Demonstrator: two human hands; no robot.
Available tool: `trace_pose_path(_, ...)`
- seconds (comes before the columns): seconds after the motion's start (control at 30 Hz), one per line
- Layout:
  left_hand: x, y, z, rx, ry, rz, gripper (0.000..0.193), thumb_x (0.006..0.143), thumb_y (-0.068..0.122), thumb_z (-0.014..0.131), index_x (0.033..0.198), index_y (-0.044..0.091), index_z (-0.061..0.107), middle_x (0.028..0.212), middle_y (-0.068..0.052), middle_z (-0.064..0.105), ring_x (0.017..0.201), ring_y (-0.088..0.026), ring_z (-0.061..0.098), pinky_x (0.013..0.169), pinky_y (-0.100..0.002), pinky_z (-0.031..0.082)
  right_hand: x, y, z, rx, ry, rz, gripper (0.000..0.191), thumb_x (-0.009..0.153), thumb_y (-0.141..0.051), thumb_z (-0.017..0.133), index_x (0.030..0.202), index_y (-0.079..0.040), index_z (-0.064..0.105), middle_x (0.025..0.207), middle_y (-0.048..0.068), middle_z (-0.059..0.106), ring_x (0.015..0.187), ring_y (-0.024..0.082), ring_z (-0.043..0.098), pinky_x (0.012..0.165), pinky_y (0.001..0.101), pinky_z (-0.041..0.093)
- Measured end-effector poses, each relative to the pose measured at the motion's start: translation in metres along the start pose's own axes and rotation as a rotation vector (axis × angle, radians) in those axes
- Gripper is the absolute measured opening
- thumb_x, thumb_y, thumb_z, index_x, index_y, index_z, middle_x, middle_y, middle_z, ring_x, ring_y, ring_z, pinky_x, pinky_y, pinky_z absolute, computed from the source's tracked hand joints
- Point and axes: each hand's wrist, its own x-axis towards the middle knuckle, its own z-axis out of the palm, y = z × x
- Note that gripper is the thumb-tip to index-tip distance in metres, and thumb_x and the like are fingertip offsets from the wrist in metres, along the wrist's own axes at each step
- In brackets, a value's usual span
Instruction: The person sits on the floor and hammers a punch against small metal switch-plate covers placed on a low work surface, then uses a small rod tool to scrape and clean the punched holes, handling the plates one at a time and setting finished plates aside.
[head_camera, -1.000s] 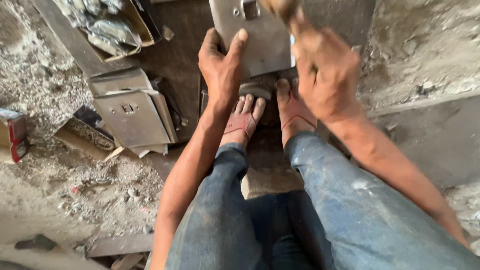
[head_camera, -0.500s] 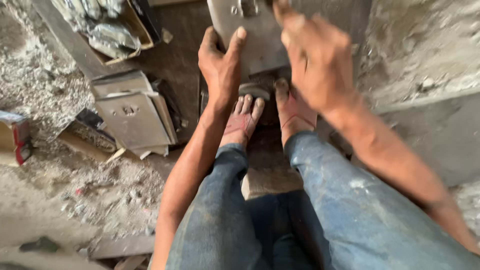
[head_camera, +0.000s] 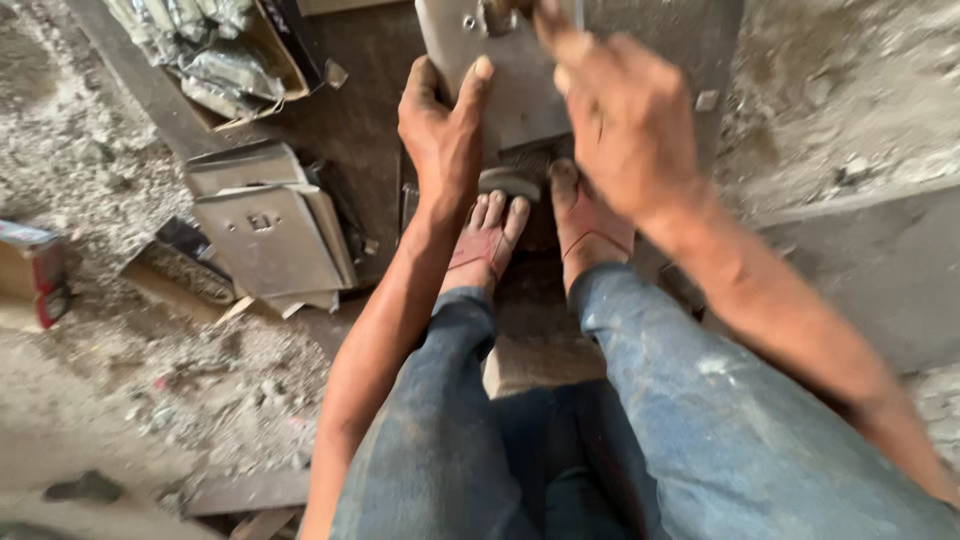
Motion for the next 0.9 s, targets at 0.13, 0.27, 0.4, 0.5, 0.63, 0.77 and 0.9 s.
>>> trace_pose_path(0.13, -0.002, -0.004, -0.002, -0.061, 0.009, -0.01, 0.031, 0.094, 0.026, 0.077, 0.102, -0.001, 0.066, 0.088, -0.003, 0.07, 0.08, -0.007, 0.058, 0.073, -0.026, 0.054, 0.004, -0.006, 0.002, -0.062, -0.017, -0.013, 0.048, 0.105, -0.001, 0.07, 0.15, -0.015, 0.062, 0.091, 0.017, 0.062, 0.079, 0.035, 0.065, 0.072, 0.0437, 0.055)
trace_pose_path(0.27, 0.004, -0.006, 0.0, -0.093, 0.012, -0.005, 0.031, 0.095, 0.025, 0.077, 0.102, -0.002, 0.065, 0.089, -0.003, 0.07, 0.081, -0.007, 0.058, 0.075, -0.026, 0.055, 0.001, -0.024, -0.02, 0.05, 0.061, -0.035, 0.044, 0.11, 0.003, 0.066, 0.15, -0.014, 0.056, 0.105, 0.015, 0.067, 0.088, 0.032, 0.068, 0.079, 0.0393, 0.056)
trace_pose_path(0.4, 0.012, -0.005, -0.001, -0.189, -0.001, 0.057, 0.03, 0.098, 0.023, 0.076, 0.109, -0.003, 0.066, 0.095, -0.004, 0.071, 0.086, -0.008, 0.061, 0.079, -0.026, 0.055, 0.0, -0.028, -0.028, 0.059, 0.096, -0.076, 0.045, 0.11, 0.006, 0.064, 0.15, -0.013, 0.055, 0.114, 0.017, 0.07, 0.086, 0.029, 0.068, 0.078, 0.039, 0.057)
trace_pose_path(0.5, 0.013, -0.005, -0.002, -0.194, -0.026, 0.067, 0.03, 0.097, 0.022, 0.076, 0.11, -0.003, 0.066, 0.096, -0.005, 0.071, 0.087, -0.009, 0.062, 0.08, -0.027, 0.056, 0.005, -0.018, -0.017, -0.029, 0.037, -0.02, 0.043, 0.109, 0.0, 0.071, 0.147, -0.017, 0.062, 0.097, 0.015, 0.066, 0.083, 0.03, 0.067, 0.076, 0.0408, 0.056)
trace_pose_path(0.63, 0.009, -0.006, -0.004, -0.178, -0.046, 0.044, 0.03, 0.097, 0.023, 0.076, 0.111, -0.002, 0.066, 0.098, -0.006, 0.072, 0.089, -0.01, 0.065, 0.082, -0.027, 0.057, -0.001, -0.013, -0.012, 0.061, 0.086, -0.018, 0.041, 0.109, 0.003, 0.067, 0.146, -0.012, 0.058, 0.09, 0.014, 0.065, 0.079, 0.031, 0.066, 0.074, 0.0419, 0.056)
trace_pose_path(0.77, 0.009, -0.006, -0.001, -0.126, -0.008, 0.075, 0.03, 0.097, 0.023, 0.077, 0.11, -0.002, 0.067, 0.098, -0.006, 0.072, 0.089, -0.01, 0.064, 0.082, -0.028, 0.057, 0.001, -0.011, -0.01, -0.024, 0.016, -0.016, 0.045, 0.106, -0.001, 0.071, 0.148, -0.013, 0.063, 0.093, 0.017, 0.065, 0.081, 0.036, 0.066, 0.073, 0.043, 0.056)
trace_pose_path(0.9, 0.008, -0.005, 0.0, -0.107, -0.027, 0.045, 0.033, 0.097, 0.026, 0.077, 0.109, -0.003, 0.066, 0.096, -0.006, 0.073, 0.087, -0.01, 0.063, 0.08, -0.028, 0.057, -0.002, -0.011, -0.014, 0.08, 0.071, -0.018, 0.042, 0.112, 0.002, 0.066, 0.15, -0.015, 0.056, 0.109, 0.016, 0.068, 0.095, 0.034, 0.07, 0.082, 0.0391, 0.058)
